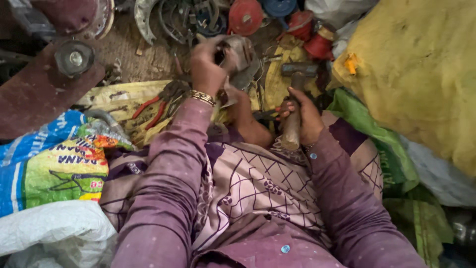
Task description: The person sits on the floor and uses a hammer and a screwdriver to dismantle a cylindrical metal electrical component, likely a motor stator. They repeatedly strike the object to separate parts and pull out copper windings.
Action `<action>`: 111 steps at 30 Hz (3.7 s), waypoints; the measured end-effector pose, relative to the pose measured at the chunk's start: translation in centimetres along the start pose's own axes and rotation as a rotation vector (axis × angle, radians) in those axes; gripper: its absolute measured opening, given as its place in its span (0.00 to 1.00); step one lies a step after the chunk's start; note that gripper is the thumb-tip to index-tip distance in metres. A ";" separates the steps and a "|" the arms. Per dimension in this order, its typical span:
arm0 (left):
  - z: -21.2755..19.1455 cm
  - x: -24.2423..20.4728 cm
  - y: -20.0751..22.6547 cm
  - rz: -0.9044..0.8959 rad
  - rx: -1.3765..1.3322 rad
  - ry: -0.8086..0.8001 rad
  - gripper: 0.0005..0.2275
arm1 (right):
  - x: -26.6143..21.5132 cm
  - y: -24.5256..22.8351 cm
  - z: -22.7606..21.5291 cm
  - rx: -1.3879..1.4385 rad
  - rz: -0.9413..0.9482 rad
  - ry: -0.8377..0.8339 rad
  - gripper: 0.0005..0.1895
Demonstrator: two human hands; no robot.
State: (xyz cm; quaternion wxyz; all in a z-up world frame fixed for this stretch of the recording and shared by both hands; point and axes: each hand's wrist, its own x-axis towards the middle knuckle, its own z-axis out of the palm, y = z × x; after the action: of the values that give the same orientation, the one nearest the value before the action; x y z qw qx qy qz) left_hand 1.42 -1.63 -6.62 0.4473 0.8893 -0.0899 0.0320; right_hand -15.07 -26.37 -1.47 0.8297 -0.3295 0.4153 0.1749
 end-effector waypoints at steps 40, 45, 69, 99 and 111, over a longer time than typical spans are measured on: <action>1.9 -0.9 0.4 0.290 -0.092 -0.028 0.44 | -10.9 -2.4 4.6 -0.766 -1.178 -0.053 0.13; 1.6 -1.0 0.8 0.264 -0.123 -0.037 0.45 | -5.4 -2.9 2.8 -0.941 -1.374 0.101 0.06; -0.2 -1.2 1.2 0.138 -0.125 -0.108 0.45 | -0.5 0.9 3.4 -1.221 -0.769 0.227 0.21; -2.6 -1.4 4.2 0.245 -0.422 0.096 0.46 | -12.4 -2.9 3.3 -0.404 -1.296 0.003 0.24; -4.6 -1.7 6.3 0.414 -0.277 0.141 0.43 | -14.3 1.6 4.4 -0.441 -1.454 -0.136 0.31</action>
State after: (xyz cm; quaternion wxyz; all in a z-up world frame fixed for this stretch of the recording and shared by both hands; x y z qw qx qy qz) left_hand -1.33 -1.41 0.82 0.5538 0.7779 -0.2420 0.1721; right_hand -21.94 -22.45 11.33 0.6748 -0.6665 -0.0030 -0.3168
